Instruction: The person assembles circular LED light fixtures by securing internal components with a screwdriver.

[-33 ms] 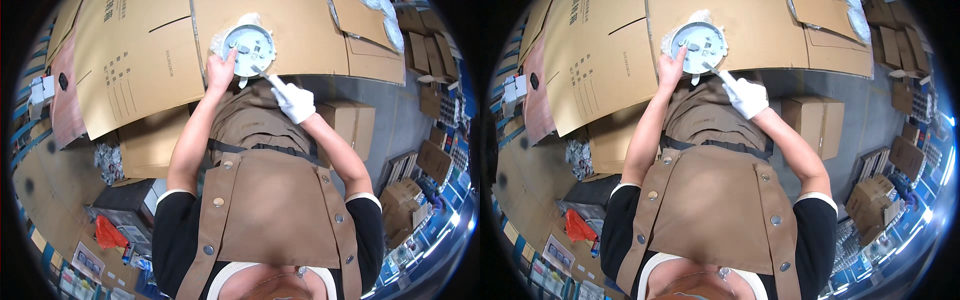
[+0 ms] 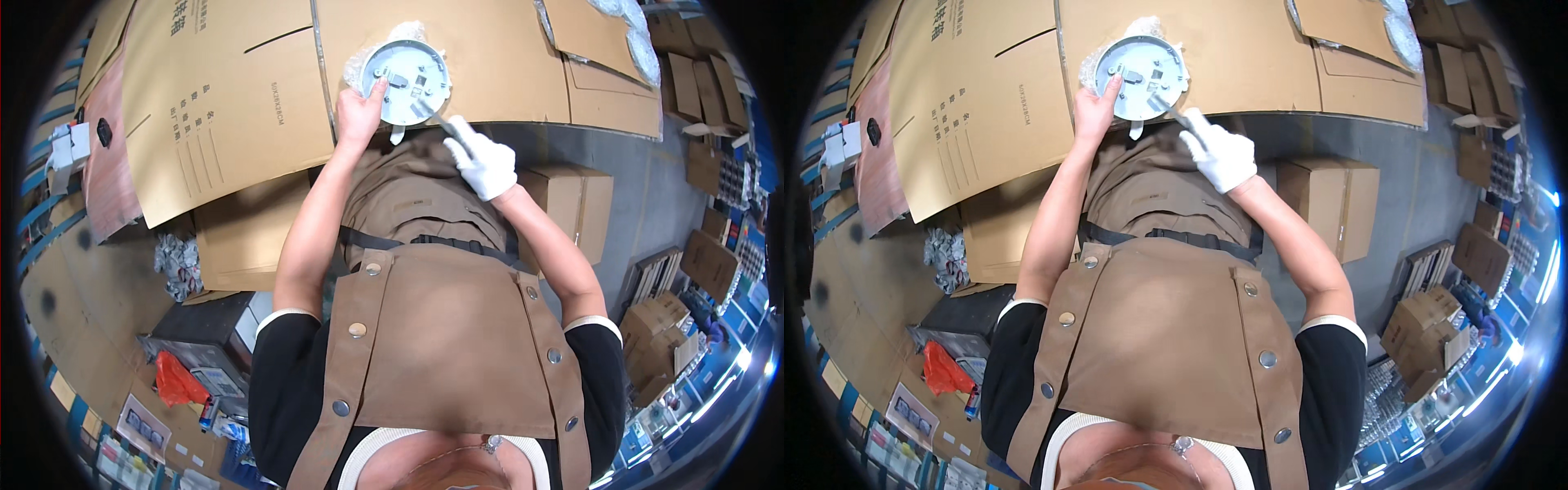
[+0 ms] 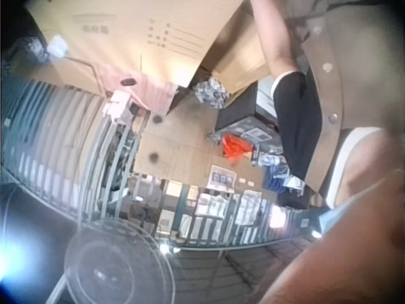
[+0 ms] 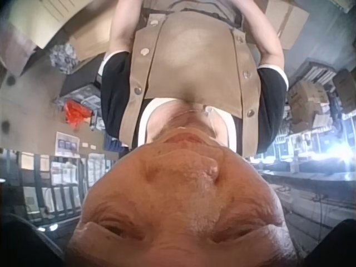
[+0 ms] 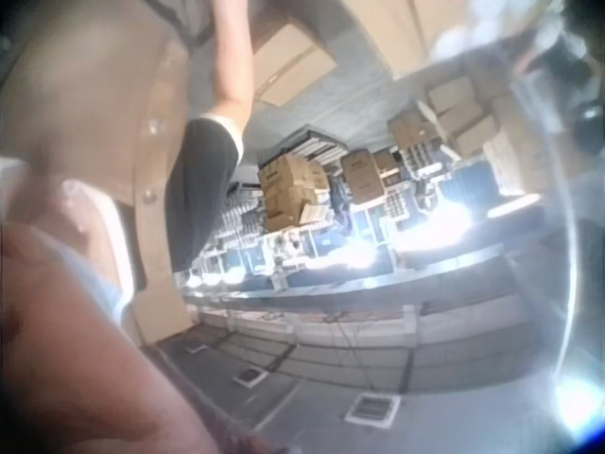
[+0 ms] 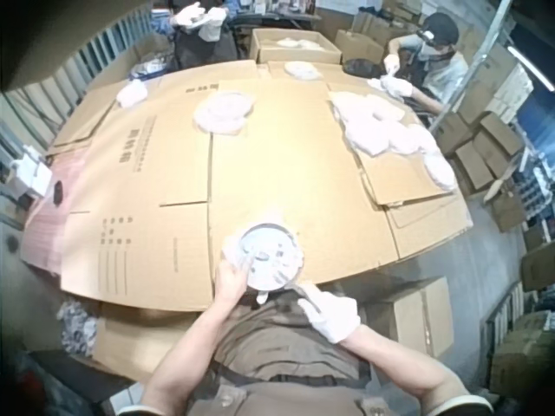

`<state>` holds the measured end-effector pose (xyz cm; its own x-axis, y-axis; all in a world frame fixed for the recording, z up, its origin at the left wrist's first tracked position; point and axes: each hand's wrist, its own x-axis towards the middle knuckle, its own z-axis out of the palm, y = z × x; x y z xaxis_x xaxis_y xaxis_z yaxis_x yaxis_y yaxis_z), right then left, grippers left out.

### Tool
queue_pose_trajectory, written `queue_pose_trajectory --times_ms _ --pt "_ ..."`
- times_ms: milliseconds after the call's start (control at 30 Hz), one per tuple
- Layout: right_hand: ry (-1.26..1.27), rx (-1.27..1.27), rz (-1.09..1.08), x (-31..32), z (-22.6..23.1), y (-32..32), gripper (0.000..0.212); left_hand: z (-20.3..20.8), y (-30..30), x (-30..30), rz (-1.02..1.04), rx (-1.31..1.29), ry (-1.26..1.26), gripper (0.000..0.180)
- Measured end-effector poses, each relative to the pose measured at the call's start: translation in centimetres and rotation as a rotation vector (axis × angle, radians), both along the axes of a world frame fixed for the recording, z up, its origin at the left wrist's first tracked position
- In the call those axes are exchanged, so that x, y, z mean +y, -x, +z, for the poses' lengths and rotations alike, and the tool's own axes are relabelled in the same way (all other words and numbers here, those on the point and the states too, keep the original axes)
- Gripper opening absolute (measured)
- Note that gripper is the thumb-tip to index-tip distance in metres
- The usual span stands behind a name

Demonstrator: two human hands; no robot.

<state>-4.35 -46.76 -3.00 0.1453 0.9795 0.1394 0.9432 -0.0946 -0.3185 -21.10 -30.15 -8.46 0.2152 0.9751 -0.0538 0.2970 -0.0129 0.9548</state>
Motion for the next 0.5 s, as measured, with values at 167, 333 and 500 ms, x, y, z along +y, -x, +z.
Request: queue_pose_trajectory --times_ms 167,333,500 --pt "0.117 0.942 -0.500 4.7 1.7 -1.2 0.026 3.9 -0.1 1.3 -0.200 -0.034 0.226 0.034" --pt "-0.085 1.232 -0.451 6.2 -0.3 0.2 0.021 5.1 -0.5 0.0 -0.046 -0.538 0.590 0.043" --pt "-0.083 1.465 -0.540 5.4 0.8 2.8 0.021 4.4 -1.4 -3.2 0.205 -0.377 0.486 0.034"
